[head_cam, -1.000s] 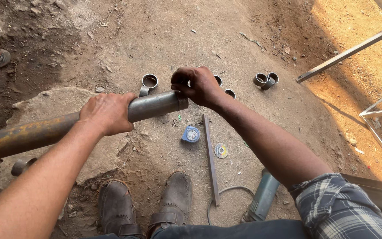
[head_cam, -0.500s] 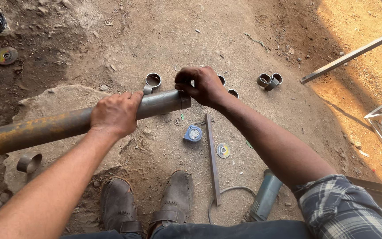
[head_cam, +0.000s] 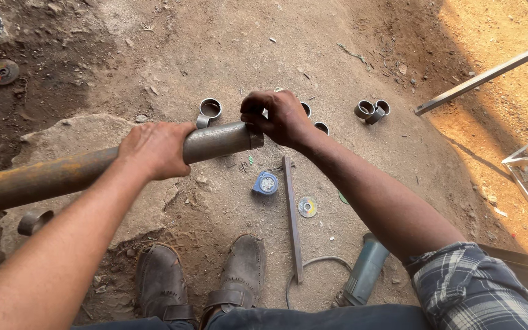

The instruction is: The person fits a metal ring onto the end of a long pipe, files the metal edge by hand, and then uses a handheld angle grinder to grind the circumference where the ring is attached while sparks fly.

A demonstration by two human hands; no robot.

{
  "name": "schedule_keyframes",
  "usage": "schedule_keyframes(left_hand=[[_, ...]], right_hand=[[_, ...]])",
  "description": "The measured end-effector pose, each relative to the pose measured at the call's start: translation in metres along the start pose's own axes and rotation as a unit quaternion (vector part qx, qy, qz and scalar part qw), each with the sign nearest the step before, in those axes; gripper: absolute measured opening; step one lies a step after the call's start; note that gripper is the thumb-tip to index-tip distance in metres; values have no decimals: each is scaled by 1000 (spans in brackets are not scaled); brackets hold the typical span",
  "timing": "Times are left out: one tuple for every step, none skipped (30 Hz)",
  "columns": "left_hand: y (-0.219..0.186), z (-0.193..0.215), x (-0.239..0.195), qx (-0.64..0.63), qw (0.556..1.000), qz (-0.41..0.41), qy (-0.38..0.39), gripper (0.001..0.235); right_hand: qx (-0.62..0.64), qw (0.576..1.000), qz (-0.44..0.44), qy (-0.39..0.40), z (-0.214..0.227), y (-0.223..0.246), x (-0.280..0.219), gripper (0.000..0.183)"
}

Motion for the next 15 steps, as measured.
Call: schedule_keyframes(left_hand=[[-1,-6,-2,23,999,-17,-37,68],[-2,-13,-3,46,996,-34,-75,66],[-3,-18,-6,55,984,-44,-162,63],[-5,-24,-9,63,965,-56,-247,60],[-5,-28,-12,71,939,-66,-330,57],[-4,-34,-7,69,944,-62,-318,55],[-4,-39,-3,67,948,-58,-305,54],[-3,-43,1,65,953,-54,-292,52],[-4,-45,4,62,955,-54,-286,53],[-2,-45,5,62,957,-52,-278,54],[-1,-45,6,61,959,-50,-271,54],[0,-44,6,60,959,-50,-273,55],[0,-42,5,59,958,-50,-275,57],[-2,-41,4,56,958,-52,-275,58],[-4,-40,4,54,964,-48,-257,62]], right_hand=[[-5,1000,-5,3,-2,-1,3,7],[-11,1000,-10,6,-3,-2,6,7],[-18,1000,-14,8,-4,-3,9,6],[-21,1000,-15,10,-4,-2,9,6],[-25,1000,-15,11,-4,-2,10,6],[-31,999,-17,13,-3,-2,9,7],[-28,999,-13,12,-2,-2,7,6],[-25,1000,-9,12,-1,-1,6,5],[-22,1000,-4,11,0,1,3,5],[-15,1000,-11,17,-1,2,2,5],[-7,1000,-17,22,-1,2,1,5],[-1,999,-24,27,0,1,0,5],[12,1000,-21,1,3,-1,1,4],[23,999,-19,-23,7,-4,0,3],[34,998,-17,-47,11,-8,-1,3]])
Point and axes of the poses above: each hand's wrist, its own x-axis towards the middle knuckle, its own z-axis out of the back of the hand, y = z × x, the point moved 3 cm from there along x, towards the middle knuckle, and after that the axes turned 10 degrees about z, right-handed, at the moved point
